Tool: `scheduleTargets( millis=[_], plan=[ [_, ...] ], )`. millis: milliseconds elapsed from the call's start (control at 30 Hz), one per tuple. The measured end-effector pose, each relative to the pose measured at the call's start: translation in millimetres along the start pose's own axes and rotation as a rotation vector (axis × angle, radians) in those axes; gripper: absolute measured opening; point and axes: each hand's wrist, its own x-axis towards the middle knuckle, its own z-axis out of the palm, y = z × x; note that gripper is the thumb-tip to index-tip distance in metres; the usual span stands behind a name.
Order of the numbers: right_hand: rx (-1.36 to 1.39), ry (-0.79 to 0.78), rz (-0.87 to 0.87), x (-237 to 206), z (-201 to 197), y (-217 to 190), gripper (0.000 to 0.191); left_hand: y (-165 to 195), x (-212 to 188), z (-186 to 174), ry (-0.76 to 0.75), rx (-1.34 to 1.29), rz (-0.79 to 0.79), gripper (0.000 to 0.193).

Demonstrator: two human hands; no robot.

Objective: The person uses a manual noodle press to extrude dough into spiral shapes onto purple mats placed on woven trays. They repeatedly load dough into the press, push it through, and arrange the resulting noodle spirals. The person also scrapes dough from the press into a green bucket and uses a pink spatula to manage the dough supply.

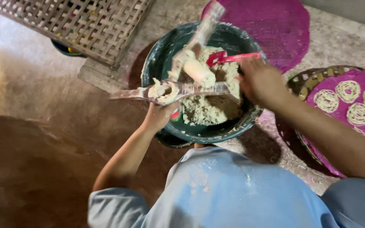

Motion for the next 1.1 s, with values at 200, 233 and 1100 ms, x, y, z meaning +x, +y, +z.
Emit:
scheduleTargets(
  millis=[200, 233, 1100],
  plan=[
    [0.039, -0.38, 0.21, 12.9, 70.4, -13.7, 0.019, 7.2, 15.3, -23.0, 0.383, 0.423, 0.539, 0.048],
    [-0.006, -0.369, 0.152, 13.6, 66.5, -10.7, 0.018, 6.5, 16.4, -23.4, 0.411, 0.318, 0.47, 0.056],
    [0.248, -0.888, 0.352, 9.0, 58.3, -61.9, 0.042, 28.9, 14.7, -41.5, 0.465, 0.597, 0.578, 0.046]
  ],
)
